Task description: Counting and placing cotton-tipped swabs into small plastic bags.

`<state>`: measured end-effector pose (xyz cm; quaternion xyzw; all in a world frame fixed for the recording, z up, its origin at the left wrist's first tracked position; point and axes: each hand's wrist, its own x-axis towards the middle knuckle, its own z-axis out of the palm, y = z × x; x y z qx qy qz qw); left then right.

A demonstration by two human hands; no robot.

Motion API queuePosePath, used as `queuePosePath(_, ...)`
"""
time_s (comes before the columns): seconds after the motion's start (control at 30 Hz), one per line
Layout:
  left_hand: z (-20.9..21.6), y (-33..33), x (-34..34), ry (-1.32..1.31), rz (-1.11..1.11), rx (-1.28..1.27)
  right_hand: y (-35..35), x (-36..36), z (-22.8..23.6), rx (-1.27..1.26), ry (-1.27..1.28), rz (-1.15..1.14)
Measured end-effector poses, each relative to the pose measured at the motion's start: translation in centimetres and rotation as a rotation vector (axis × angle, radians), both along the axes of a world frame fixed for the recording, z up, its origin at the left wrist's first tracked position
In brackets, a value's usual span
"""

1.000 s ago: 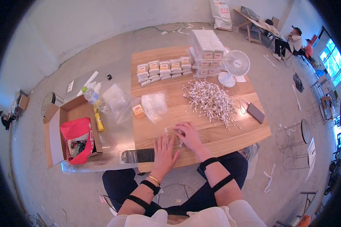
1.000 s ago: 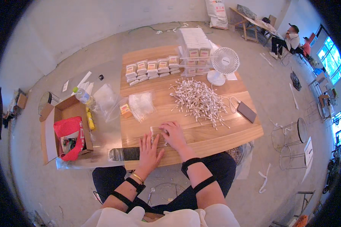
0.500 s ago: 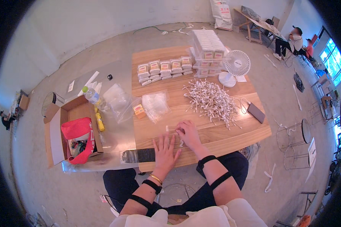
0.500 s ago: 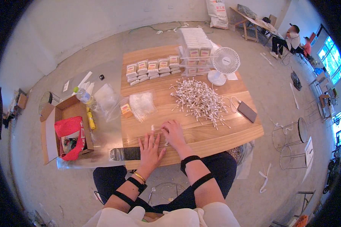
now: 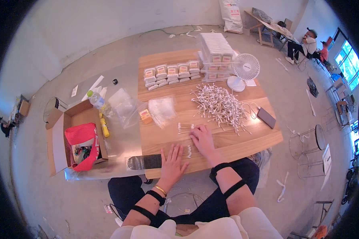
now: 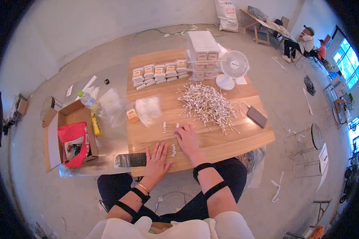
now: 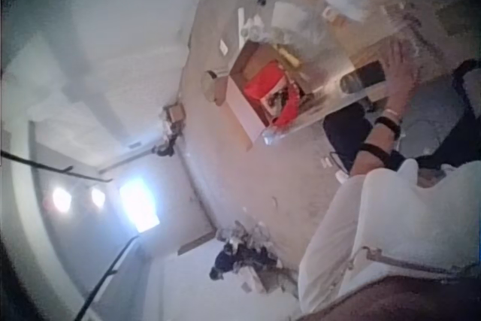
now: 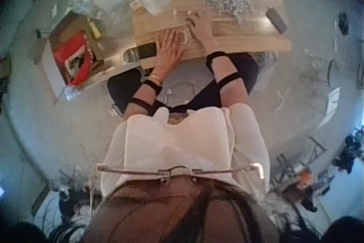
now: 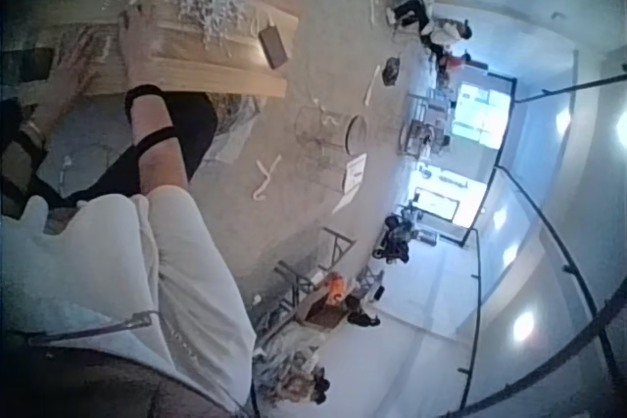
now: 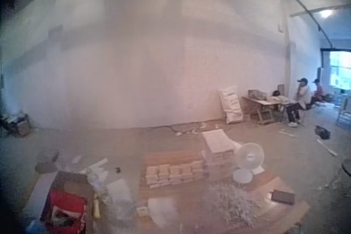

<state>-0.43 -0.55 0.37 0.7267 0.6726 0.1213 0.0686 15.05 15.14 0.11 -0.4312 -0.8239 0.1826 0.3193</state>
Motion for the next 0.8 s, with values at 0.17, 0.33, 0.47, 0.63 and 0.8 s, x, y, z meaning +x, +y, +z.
queuePosePath(0.17,-0.6,-0.1,0.0,0.040,0.007,-0.001,0.0,-0.9,0.1,0.005,-0.026,-0.027)
queuePosePath(0.33,-0.8,-0.3,0.0,-0.018,0.026,0.075,-1.0,-1.9,0.0,0.014,-0.142,0.041)
queuePosePath(0.47,-0.5,-0.3,0.3,-0.014,0.018,0.058,-2.9,-0.5,-0.5,-0.096,-0.069,0.144)
queuePosePath(0.63,-0.4,-0.1,0.1,-0.005,0.002,0.007,-4.7,2.2,-1.3,-0.159,0.075,0.111)
queuePosePath(0.8,-0.7,-0.3,-1.4,-0.063,0.081,0.012,-8.2,2.5,0.5,0.014,-0.263,0.170)
